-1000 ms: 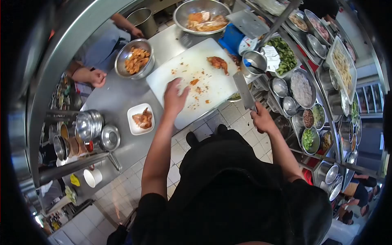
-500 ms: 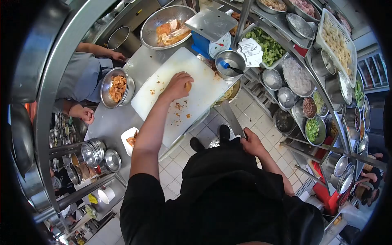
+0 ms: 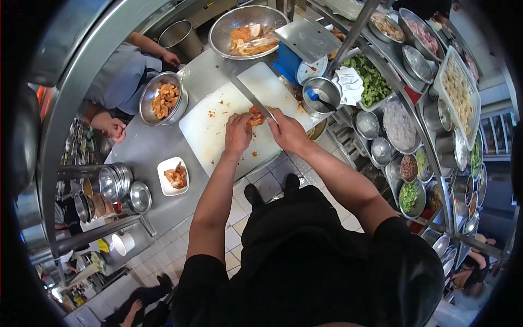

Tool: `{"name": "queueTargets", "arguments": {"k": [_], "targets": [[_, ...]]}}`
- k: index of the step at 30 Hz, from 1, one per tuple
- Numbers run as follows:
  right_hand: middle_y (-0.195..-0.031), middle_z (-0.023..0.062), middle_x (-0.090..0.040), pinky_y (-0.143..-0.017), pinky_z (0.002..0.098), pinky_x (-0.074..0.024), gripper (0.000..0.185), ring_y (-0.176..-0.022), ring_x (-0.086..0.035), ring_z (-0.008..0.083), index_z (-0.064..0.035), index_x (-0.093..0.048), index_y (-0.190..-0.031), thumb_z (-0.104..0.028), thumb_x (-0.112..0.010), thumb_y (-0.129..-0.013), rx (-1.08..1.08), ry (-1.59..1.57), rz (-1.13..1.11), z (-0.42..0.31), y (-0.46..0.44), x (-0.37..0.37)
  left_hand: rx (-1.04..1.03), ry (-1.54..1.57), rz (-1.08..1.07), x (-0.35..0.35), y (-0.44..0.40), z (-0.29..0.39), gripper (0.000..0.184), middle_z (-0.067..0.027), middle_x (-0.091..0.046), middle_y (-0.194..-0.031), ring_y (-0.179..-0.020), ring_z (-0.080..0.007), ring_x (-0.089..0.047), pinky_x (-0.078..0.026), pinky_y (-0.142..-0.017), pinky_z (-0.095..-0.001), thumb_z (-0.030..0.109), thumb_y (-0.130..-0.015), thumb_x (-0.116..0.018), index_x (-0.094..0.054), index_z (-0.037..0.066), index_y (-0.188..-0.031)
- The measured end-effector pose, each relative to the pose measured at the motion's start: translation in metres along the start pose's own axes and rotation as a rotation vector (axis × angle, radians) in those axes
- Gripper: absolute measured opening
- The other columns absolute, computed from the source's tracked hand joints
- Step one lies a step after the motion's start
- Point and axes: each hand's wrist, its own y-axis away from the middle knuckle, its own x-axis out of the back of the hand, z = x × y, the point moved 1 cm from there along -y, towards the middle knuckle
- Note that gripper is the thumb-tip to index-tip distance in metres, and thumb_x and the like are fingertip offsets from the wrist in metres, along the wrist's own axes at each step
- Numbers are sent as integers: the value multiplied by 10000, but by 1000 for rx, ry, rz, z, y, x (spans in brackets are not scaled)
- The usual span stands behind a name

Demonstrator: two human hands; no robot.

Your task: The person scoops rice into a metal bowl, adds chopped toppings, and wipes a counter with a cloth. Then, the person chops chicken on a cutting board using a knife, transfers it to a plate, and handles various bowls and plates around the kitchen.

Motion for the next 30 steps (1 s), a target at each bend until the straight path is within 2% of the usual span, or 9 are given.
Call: {"name": "queueTargets", "arguments": {"k": [2, 7, 15, 21, 23, 24, 26, 28, 30], "targets": [[-786, 258, -620, -687, 553, -450, 209, -774, -596, 464, -30, -422, -1031, -227, -431, -962, -11, 73, 13, -14, -9, -2, -34, 35, -38, -2, 2, -4, 408, -112, -599, -1158, -1042, -308, -552, -446, -943, -382, -19, -709, -698, -627, 80, -1099], [-790, 268, -624, -708, 548, -470, 222, -776, -606, 459, 2, -429, -1023, -211, -411, -964, -29, 226, -21, 21, -14, -31, 230, 220, 189, -17, 7, -13, 334, -122, -483, -1170, -997, -260, -573, -491, -880, -323, -9, -730, -719, -644, 76, -1044], [-746, 268, -617, -680, 541, -475, 224, -741, -608, 456, 13, -430, -1020, -205, -410, -968, -121, 297, -110, -8, -20, -4, 303, 474, 164, -30, 3, -25, 305, -103, -499, -1141, -904, -183, -617, -540, -815, -279, -32, -735, -730, -635, 30, -1018], [-667, 270, -586, -580, 541, -456, 204, -665, -595, 470, -5, -425, -1036, -192, -459, -961, 228, 34, 347, -58, -9, 14, 347, 579, 143, -28, 4, -16, 258, -98, -509, -1132, -936, -172, -619, -541, -831, -269, -61, -751, -706, -632, -13, -994], [-727, 263, -609, -645, 544, -466, 231, -709, -601, 457, -1, -434, -1040, -219, -447, -964, 78, 186, 200, -15, -17, -16, 353, 590, 148, -29, 1, -17, 253, -97, -510, -1133, -936, -174, -620, -542, -829, -269, -63, -755, -701, -634, -10, -993], [-765, 278, -619, -703, 558, -462, 262, -742, -607, 463, 7, -443, -1045, -242, -412, -970, -104, 290, -42, 15, -17, -30, 355, 570, 152, -30, 2, -18, 259, -109, -518, -1120, -908, -187, -634, -554, -818, -278, -55, -746, -706, -638, -5, -990], [-789, 287, -623, -731, 558, -461, 276, -768, -610, 464, 8, -450, -1056, -250, -398, -971, -151, 308, -78, 31, -20, -41, 349, 553, 160, -28, -4, -22, 264, -120, -526, -1106, -880, -200, -649, -565, -807, -287, -48, -737, -710, -642, 0, -987], [-834, 303, -629, -774, 543, -470, 298, -833, -617, 458, 12, -452, -1106, -242, -387, -963, -120, 347, -191, 41, -29, -41, 141, 248, 162, -26, 5, -25, 257, -114, -554, -1068, -877, -198, -653, -566, -791, -284, -39, -740, -716, -648, 6, -984], [-846, 310, -626, -779, 535, -471, 306, -840, -615, 455, 25, -453, -1099, -241, -392, -961, -162, 346, -162, 40, -34, -34, 202, 368, 167, -29, -2, -28, 249, -117, -565, -1065, -876, -203, -657, -562, -784, -287, -31, -744, -716, -652, 7, -982]]}}
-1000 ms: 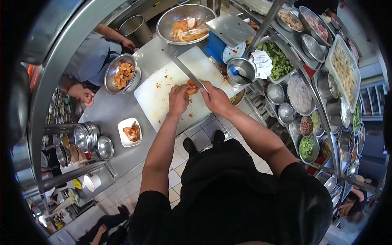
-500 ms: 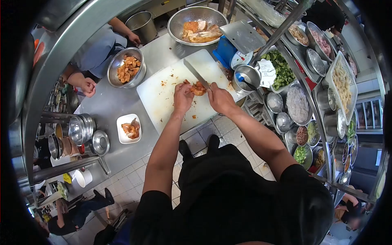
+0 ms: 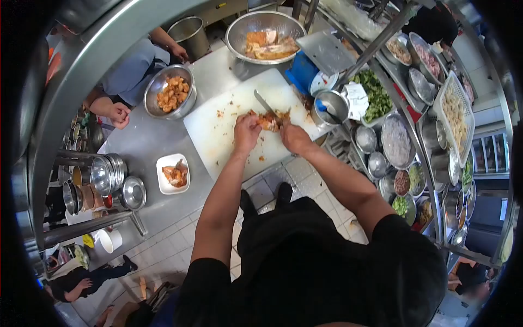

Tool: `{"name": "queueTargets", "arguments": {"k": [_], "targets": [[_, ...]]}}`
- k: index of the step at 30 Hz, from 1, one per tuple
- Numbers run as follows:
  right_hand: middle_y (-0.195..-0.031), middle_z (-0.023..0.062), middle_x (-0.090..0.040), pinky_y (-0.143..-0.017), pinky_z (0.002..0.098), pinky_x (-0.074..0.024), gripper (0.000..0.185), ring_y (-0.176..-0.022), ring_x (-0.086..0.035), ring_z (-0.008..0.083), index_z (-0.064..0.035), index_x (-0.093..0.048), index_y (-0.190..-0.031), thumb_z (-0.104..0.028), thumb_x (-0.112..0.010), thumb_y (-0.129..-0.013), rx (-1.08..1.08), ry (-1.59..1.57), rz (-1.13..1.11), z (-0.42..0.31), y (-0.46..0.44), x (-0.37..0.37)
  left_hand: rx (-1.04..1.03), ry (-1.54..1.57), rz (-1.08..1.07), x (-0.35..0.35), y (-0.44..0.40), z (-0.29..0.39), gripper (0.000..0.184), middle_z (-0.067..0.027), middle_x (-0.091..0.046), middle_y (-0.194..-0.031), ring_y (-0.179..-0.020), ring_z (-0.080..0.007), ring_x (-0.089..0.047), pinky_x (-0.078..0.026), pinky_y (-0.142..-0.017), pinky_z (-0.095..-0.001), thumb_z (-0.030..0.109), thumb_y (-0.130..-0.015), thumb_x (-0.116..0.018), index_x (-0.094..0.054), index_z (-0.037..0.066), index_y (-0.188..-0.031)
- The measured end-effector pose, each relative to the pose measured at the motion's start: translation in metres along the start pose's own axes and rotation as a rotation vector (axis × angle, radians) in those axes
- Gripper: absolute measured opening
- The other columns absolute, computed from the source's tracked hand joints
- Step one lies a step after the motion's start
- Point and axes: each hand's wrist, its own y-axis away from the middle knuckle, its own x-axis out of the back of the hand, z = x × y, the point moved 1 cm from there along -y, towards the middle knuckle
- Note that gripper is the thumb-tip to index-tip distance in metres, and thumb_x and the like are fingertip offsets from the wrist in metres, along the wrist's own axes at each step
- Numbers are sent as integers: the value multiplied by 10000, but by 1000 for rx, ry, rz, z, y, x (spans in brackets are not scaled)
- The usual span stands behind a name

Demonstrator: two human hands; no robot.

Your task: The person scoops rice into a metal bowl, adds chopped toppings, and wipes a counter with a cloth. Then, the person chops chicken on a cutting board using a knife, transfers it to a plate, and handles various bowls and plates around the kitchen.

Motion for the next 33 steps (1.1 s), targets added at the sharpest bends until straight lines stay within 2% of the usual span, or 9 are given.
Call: {"name": "queueTargets", "arguments": {"k": [2, 13, 18, 23, 24, 26, 28, 30, 33], "targets": [[-826, 308, -626, -768, 536, -473, 302, -824, -616, 457, 33, -455, -1089, -235, -397, -961, -18, -12, -2, -11, 14, 3, 170, 228, -13, -4, 5, -7, 234, -124, -587, -1061, -873, -214, -664, -553, -772, -292, -13, -751, -716, -660, 9, -977], [-669, 301, -585, -637, 562, -467, 225, -691, -593, 492, 21, -394, -991, -200, -424, -962, 131, -206, 346, -64, 35, 13, 227, 198, 11, -5, 6, -15, 161, -85, -697, -890, -810, -145, -662, -527, -768, -261, 7, -807, -703, -671, 14, -964], [-687, 301, -590, -640, 567, -453, 240, -691, -596, 487, 20, -410, -1003, -218, -426, -972, -25, -164, 165, -21, 7, -31, 251, 113, -52, -2, 3, -5, 136, -78, -706, -856, -786, -128, -661, -523, -729, -256, 35, -810, -713, -679, 20, -941], [-780, 316, -607, -706, 551, -466, 296, -775, -598, 495, 25, -429, -1101, -236, -431, -960, -82, -290, 213, -31, 51, 4, 37, -17, -132, 6, 4, -2, 141, -98, -671, -968, -770, -183, -667, -525, -716, -267, -5, -800, -671, -676, 25, -938], [-794, 329, -594, -709, 542, -465, 313, -751, -592, 500, 27, -418, -1110, -251, -428, -968, -116, -317, 249, -19, 66, 4, -31, -76, -165, 7, 1, -5, 241, -121, -603, -1120, -939, -268, -611, -501, -845, -333, 16, -774, -654, -663, 43, -1013], [-677, 239, -584, -553, 477, -487, 277, -577, -606, 394, -2, -428, -1057, -269, -412, -985, -229, -531, 231, 10, 101, -6, -164, -127, -243, 11, -6, 7, 340, -133, -540, -1221, -1057, -285, -550, -451, -931, -365, 67, -781, -651, -622, 74, -1120], [-587, 94, -497, -381, 363, -424, 237, -414, -525, 223, -53, -440, -977, -282, -387, -999, -495, -1001, 25, 17, 139, 1, -299, -180, -321, 8, -16, 18, 444, -144, -477, -1322, -1174, -302, -489, -401, -1017, -396, 119, -788, -648, -581, 104, -1226], [-579, 53, -458, -339, 319, -370, 226, -387, -483, 169, -73, -441, -949, -285, -381, -1002, -546, -1095, 55, 30, 159, -17, -570, -310, -498, -4, -24, 29, 567, -145, -331, -1465, -1342, -330, -321, -263, -1108, -475, 305, -851, -616, -444, 194, -1380], [-581, 21, -435, -295, 284, -310, 220, -357, -435, 125, -96, -438, -912, -287, -377, -1003, -591, -1259, 122, 46, 163, -55, -672, -461, -605, -21, -34, 50, 651, -127, -257, -1515, -1377, -326, -265, -173, -1135, -514, 472, -857, -577, -384, 218, -1424]]}}
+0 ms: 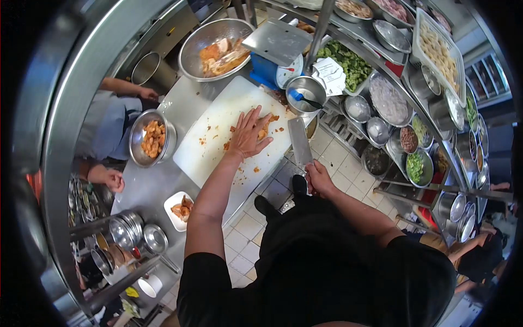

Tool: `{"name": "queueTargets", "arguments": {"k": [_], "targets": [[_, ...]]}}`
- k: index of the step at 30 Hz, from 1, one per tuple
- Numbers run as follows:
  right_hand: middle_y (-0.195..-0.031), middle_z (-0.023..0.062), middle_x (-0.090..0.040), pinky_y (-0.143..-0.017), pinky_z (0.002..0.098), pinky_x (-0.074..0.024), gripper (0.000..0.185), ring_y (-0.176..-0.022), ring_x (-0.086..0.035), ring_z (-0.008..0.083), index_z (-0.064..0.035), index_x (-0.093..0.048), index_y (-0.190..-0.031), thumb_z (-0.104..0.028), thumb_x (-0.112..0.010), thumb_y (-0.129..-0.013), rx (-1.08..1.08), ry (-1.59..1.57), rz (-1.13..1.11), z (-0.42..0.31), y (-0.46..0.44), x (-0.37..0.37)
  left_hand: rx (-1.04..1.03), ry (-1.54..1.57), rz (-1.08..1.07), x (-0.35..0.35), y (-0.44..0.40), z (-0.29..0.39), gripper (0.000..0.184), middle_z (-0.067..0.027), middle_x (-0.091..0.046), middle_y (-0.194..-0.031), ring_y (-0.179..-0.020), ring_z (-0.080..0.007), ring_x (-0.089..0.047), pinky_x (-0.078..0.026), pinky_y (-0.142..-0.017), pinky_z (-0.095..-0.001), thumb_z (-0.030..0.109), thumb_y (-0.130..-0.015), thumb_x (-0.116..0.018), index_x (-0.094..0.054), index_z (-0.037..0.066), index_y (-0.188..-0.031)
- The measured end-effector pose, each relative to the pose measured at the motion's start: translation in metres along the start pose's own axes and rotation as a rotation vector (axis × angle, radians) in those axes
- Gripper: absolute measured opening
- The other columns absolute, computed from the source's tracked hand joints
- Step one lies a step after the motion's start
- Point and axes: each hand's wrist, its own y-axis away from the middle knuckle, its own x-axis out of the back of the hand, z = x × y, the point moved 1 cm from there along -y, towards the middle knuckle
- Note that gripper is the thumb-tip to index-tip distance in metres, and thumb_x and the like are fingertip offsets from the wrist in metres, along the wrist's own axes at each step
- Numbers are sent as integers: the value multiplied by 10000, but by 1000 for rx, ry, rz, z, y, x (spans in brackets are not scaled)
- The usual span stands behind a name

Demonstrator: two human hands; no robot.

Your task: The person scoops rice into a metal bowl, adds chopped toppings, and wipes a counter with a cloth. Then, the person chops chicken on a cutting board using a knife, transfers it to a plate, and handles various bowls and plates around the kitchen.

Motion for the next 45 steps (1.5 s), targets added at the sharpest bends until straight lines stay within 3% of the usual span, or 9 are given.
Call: {"name": "queueTargets", "arguments": {"k": [4, 10, 15, 19, 23, 28, 35, 40, 45], "targets": [[-596, 27, -450, -291, 294, -292, 225, -357, -424, 128, -104, -432, -896, -292, -378, -1006, -44, -150, -24, -2, -17, -20, -80, -51, -113, -8, -23, -5, 650, -110, -281, -1508, -1366, -323, -291, -213, -1129, -491, 515, -861, -563, -392, 226, -1419], [-603, 32, -450, -337, 305, -388, 251, -354, -420, 135, -79, -423, -891, -302, -386, -1000, 13, -205, -163, 3, -37, -56, -145, 44, -87, -21, -27, -11, 493, -111, -490, -1353, -1259, -315, -433, -322, -1077, -423, 392, -884, -576, -528, 133, -1300], [-608, 30, -451, -323, 300, -376, 171, -352, -429, 134, -104, -434, -911, -259, -396, -971, -103, -274, -263, 7, -41, -71, -132, 117, 292, -25, -15, -10, 226, -89, -633, -1052, -999, -277, -582, -462, -905, -395, 133, -764, -662, -660, 51, -975], [-612, 21, -432, -332, 302, -352, 114, -359, -387, 132, -138, -458, -943, -249, -456, -914, -216, -196, -279, -11, -38, -59, -103, 179, 408, -28, -16, -10, 170, -74, -646, -957, -934, -264, -597, -481, -860, -383, 72, -708, -649, -669, 59, -876], [-603, 12, -411, -341, 299, -361, 127, -358, -354, 113, -131, -448, -919, -255, -452, -944, -238, -186, -371, -45, -20, -42, -37, 255, 497, -13, -7, 3, 173, -54, -636, -915, -929, -255, -588, -469, -881, -386, 65, -681, -628, -664, 76, -849], [-603, 6, -409, -336, 284, -353, 180, -360, -343, 92, -126, -451, -921, -299, -460, -971, -265, -8, -580, -80, 3, -65, 190, 99, 612, 47, 60, 18, 177, -58, -637, -893, -924, -259, -599, -475, -874, -382, 68, -658, -639, -674, 90, -830], [-621, -11, -423, -335, 272, -335, 205, -388, -351, 80, -104, -444, -895, -295, -474, -965, -410, 321, -1039, -66, 18, -222, 676, -90, 700, 111, 255, -11, 236, -93, -672, -962, -966, -288, -612, -477, -886, -401, 78, -665, -667, -692, 80, -900], [-622, -22, -422, -330, 255, -333, 177, -395, -361, 76, -120, -454, -912, -288, -481, -960, -354, 460, -922, -49, 18, -279, 901, 0, 642, 84, 324, -61, 244, -92, -671, -1010, -1002, -284, -603, -470, -919, -385, 98, -691, -642, -696, 89, -929], [-632, -33, -430, -331, 235, -345, 176, -401, -393, 66, -133, -476, -1081, -245, -497, -947, -270, 506, -641, -93, 40, -208, 1025, 36, 481, 73, 327, -66, 234, -103, -622, -1083, -1079, -285, -540, -397, -981, -415, 220, -739, -671, -701, 109, -943]]}}
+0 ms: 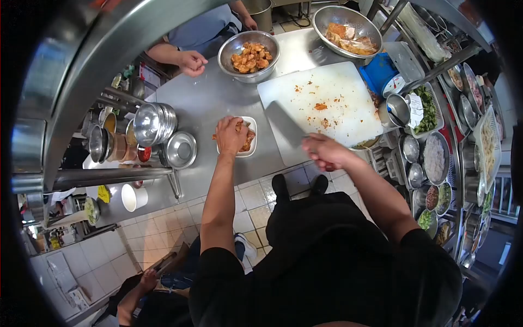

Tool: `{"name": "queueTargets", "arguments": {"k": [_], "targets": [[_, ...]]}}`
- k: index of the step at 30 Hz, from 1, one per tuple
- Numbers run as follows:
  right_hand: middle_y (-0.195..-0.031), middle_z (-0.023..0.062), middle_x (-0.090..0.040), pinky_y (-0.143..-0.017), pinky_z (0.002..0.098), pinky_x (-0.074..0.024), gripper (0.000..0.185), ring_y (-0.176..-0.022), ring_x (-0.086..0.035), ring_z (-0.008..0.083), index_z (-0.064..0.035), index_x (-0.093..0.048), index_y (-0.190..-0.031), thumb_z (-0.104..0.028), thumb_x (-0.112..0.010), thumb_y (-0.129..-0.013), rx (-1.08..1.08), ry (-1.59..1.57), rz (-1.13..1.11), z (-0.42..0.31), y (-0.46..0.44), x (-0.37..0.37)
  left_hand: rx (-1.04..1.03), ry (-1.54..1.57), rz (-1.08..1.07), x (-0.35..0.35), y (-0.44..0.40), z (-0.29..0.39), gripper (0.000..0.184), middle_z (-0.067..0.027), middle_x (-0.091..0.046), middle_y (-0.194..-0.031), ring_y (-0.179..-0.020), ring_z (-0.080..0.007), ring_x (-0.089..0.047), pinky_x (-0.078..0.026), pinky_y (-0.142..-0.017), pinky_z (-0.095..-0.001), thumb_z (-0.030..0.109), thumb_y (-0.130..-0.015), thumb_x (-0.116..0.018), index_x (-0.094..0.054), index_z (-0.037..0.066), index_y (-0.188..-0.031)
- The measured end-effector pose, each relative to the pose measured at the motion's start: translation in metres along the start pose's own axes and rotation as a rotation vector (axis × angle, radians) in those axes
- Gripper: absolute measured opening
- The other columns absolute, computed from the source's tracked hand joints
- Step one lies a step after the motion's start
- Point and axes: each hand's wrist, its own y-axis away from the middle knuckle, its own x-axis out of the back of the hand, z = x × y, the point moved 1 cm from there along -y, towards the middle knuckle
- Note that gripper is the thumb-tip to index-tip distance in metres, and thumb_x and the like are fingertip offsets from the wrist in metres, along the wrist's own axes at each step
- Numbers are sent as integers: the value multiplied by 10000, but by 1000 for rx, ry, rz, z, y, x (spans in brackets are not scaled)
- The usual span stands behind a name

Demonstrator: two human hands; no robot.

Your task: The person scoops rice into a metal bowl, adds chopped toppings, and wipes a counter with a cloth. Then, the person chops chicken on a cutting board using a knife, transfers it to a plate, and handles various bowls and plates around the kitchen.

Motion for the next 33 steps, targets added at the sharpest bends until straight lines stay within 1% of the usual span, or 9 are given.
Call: {"name": "queueTargets", "arguments": {"k": [2, 5, 7, 9, 10, 12, 16, 26, 33], "targets": [[-624, -35, -428, -325, 231, -342, 245, -382, -382, 70, -134, -465, -1162, -254, -497, -951, 14, -23, 144, 18, 23, 31, -85, -107, 95, 3, 2, 3, 321, -120, -561, -1161, -1131, -310, -487, -362, -1001, -429, 292, -764, -683, -680, 96, -1018], [-596, -2, -441, -282, 256, -302, 177, -352, -421, 96, -123, -459, -899, -284, -447, -971, 75, 80, 363, 35, 53, 57, -137, 1, -2, 7, -3, 6, 414, -127, -515, -1219, -1154, -332, -459, -362, -1006, -428, 336, -785, -685, -643, 66, -1096], [-573, 3, -430, -277, 263, -292, 192, -348, -421, 101, -115, -459, -905, -293, -443, -975, 136, 123, 463, 56, 60, 68, -164, 6, 7, 12, -6, 9, 431, -136, -513, -1240, -1186, -327, -446, -342, -1026, -427, 330, -811, -676, -620, 47, -1131], [-560, 4, -421, -277, 265, -292, 198, -344, -418, 104, -110, -455, -900, -292, -440, -978, 140, 74, 483, 76, 61, 72, -126, 190, 357, 29, -3, -4, 345, -136, -589, -1165, -1106, -286, -537, -404, -974, -398, 264, -847, -657, -634, 25, -1095], [-547, 5, -413, -277, 267, -292, 205, -340, -415, 106, -105, -452, -894, -290, -437, -980, 148, 21, 492, 82, 59, 69, -113, 174, 361, 37, 4, -17, 345, -136, -589, -1165, -1106, -286, -537, -404, -974, -398, 264, -847, -657, -634, 25, -1095], [-543, 5, -414, -276, 266, -289, 209, -333, -412, 107, -100, -449, -888, -286, -433, -983, 159, -6, 473, 93, 61, 57, 531, 433, 449, 43, 24, -52, 234, -111, -672, -1009, -938, -210, -625, -477, -855, -335, 166, -871, -637, -656, 8, -1043], [-533, 5, -424, -265, 265, -268, 210, -317, -413, 108, -94, -448, -880, -273, -426, -987, 207, -96, 445, 119, 55, 48, 459, 541, 294, 22, 42, -87, 148, -39, -680, -849, -757, -93, -601, -478, -698, -235, 88, -869, -647, -695, -4, -975], [-548, 5, -419, -266, 262, -263, 217, -334, -420, 111, -101, -446, -907, -305, -435, -981, 153, -66, 400, 120, 53, 37, 398, 418, 164, 25, 22, -63, 192, -43, -689, -858, -763, -108, -613, -490, -735, -253, 100, -842, -679, -700, 12, -1011], [-555, 12, -416, -298, 272, -312, 203, -338, -404, 107, -89, -447, -926, -279, -418, -992, 217, 73, 480, 126, 43, 37, 386, 387, 215, 17, 35, -59, 181, -59, -684, -856, -805, -136, -631, -494, -764, -268, 69, -802, -701, -683, 9, -971]]}}
